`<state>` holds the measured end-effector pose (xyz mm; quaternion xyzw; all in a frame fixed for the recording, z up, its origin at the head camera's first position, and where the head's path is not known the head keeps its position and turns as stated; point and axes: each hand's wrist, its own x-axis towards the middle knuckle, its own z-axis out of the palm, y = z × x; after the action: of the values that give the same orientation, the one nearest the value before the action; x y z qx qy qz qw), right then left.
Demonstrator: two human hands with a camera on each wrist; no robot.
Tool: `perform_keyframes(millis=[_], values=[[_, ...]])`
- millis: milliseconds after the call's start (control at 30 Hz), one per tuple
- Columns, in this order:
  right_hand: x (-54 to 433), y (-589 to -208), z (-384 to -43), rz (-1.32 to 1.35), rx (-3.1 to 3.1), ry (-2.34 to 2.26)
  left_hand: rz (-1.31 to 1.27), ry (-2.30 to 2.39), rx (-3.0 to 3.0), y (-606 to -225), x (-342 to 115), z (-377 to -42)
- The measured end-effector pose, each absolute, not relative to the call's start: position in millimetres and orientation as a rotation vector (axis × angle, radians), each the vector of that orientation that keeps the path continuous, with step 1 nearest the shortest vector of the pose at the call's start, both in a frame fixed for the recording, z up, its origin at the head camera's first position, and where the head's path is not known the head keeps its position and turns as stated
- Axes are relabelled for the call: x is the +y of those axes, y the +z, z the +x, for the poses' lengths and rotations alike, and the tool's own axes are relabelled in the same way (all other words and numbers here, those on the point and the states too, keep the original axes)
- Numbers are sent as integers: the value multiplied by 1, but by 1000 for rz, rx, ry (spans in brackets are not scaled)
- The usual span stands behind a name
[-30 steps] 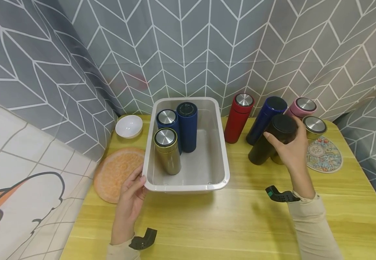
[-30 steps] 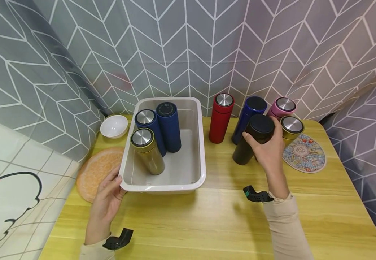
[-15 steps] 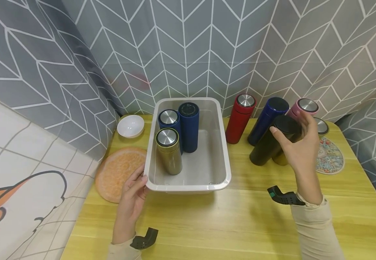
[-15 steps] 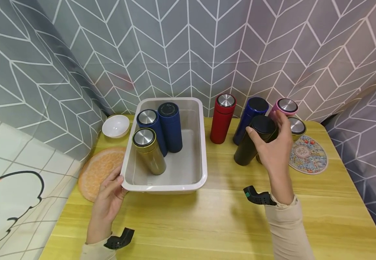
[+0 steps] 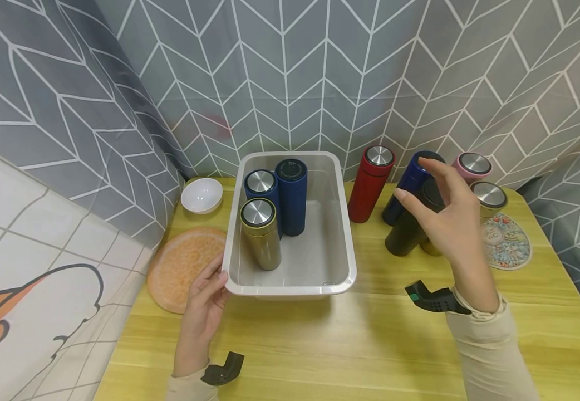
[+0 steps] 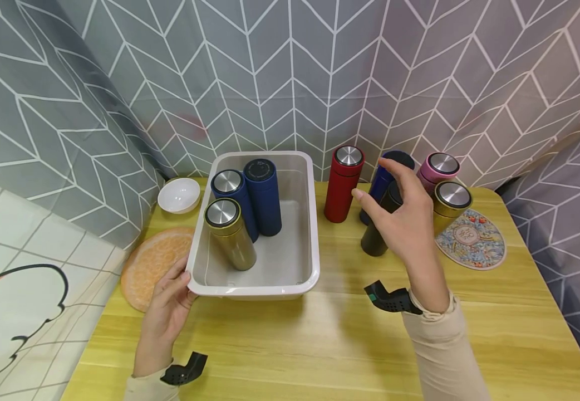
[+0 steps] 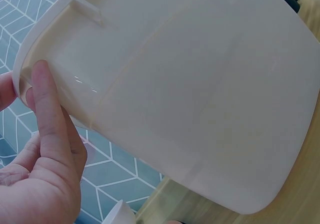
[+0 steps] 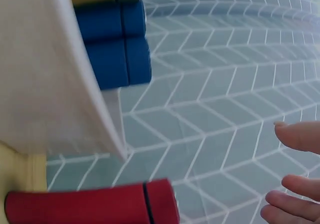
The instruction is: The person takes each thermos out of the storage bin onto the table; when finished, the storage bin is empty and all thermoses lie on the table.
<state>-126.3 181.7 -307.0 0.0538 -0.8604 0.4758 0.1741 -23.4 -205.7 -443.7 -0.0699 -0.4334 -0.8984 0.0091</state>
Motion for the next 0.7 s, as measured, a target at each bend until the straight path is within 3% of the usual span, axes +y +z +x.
perform_keyframes(millis=[700], values=[[126, -300, -165, 839, -2852, 1216, -174, -2809, -1361, -443, -205, -23]])
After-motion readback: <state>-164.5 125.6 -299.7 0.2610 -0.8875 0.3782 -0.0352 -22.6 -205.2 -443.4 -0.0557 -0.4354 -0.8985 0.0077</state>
